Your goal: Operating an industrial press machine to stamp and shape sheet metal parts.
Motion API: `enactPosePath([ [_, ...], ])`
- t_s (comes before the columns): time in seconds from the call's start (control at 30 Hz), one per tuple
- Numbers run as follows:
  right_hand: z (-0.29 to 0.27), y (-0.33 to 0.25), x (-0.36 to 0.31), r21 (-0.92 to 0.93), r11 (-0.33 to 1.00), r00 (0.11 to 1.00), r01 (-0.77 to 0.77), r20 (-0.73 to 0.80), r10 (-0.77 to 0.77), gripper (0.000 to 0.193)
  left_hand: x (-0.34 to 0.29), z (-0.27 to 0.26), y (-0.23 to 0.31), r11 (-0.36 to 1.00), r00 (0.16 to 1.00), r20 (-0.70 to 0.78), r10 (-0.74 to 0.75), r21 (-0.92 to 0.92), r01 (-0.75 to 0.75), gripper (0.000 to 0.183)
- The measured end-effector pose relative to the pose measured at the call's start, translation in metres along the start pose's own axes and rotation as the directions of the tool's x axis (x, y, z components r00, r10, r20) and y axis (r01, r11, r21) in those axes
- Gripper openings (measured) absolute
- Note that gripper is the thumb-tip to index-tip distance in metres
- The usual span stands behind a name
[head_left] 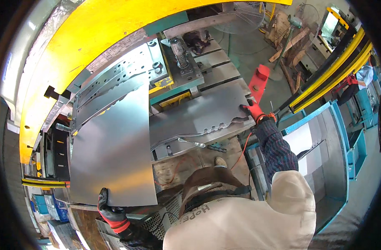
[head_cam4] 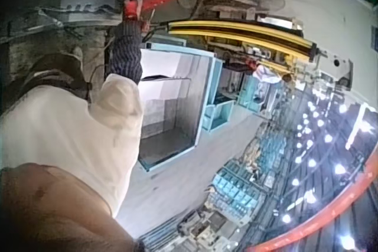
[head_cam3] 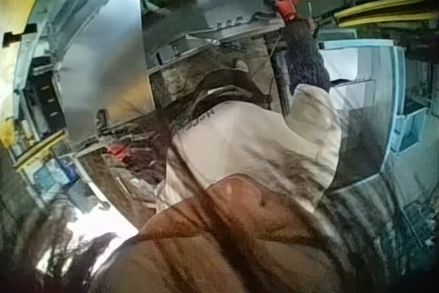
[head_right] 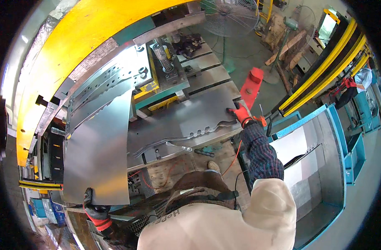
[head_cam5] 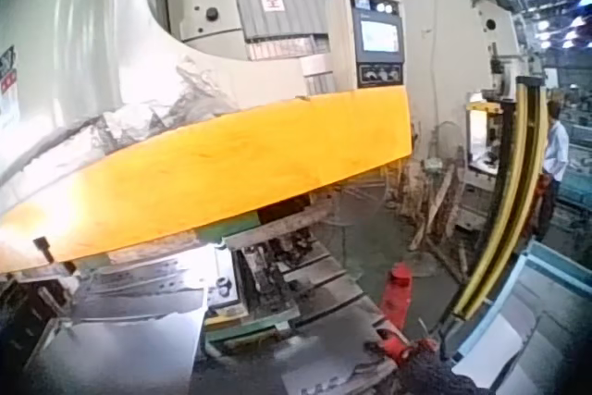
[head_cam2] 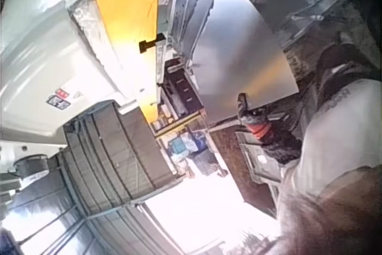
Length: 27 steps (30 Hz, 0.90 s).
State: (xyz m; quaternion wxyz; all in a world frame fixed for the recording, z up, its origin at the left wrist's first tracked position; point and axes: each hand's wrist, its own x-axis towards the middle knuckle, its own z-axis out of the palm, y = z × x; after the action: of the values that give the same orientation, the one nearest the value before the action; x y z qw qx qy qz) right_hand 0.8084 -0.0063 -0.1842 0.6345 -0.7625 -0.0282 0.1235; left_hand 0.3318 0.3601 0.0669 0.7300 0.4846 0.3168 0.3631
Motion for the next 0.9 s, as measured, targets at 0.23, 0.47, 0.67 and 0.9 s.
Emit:
enactPosePath([
  [0.23,0.011,-0.019,0.011,0.061,0.993,0.977,0.102,-0.194,-0.089,0.018,-0.006,0.002,-0.011,0.992,0.993,-0.040,-0.113,-0.057,0.110,0.031],
  [0.47,0.141,-0.126,-0.180,0.430,0.795,0.622,-0.428,0.778,-0.087,0.032,-0.016,0.067,-0.048,0.963,0.962,-0.117,-0.245,0.084,0.256,0.023],
  [0.67,0.217,-0.121,-0.202,0.412,0.807,0.734,-0.423,0.678,0.039,0.015,0.031,-0.020,-0.156,0.742,0.908,0.383,0.169,0.557,-0.374,0.036],
  [0.9,0.250,-0.090,-0.130,0.542,0.828,0.831,-0.142,0.520,-0.198,0.015,0.091,0.020,-0.160,0.857,0.907,0.416,0.065,0.443,-0.264,0.040],
])
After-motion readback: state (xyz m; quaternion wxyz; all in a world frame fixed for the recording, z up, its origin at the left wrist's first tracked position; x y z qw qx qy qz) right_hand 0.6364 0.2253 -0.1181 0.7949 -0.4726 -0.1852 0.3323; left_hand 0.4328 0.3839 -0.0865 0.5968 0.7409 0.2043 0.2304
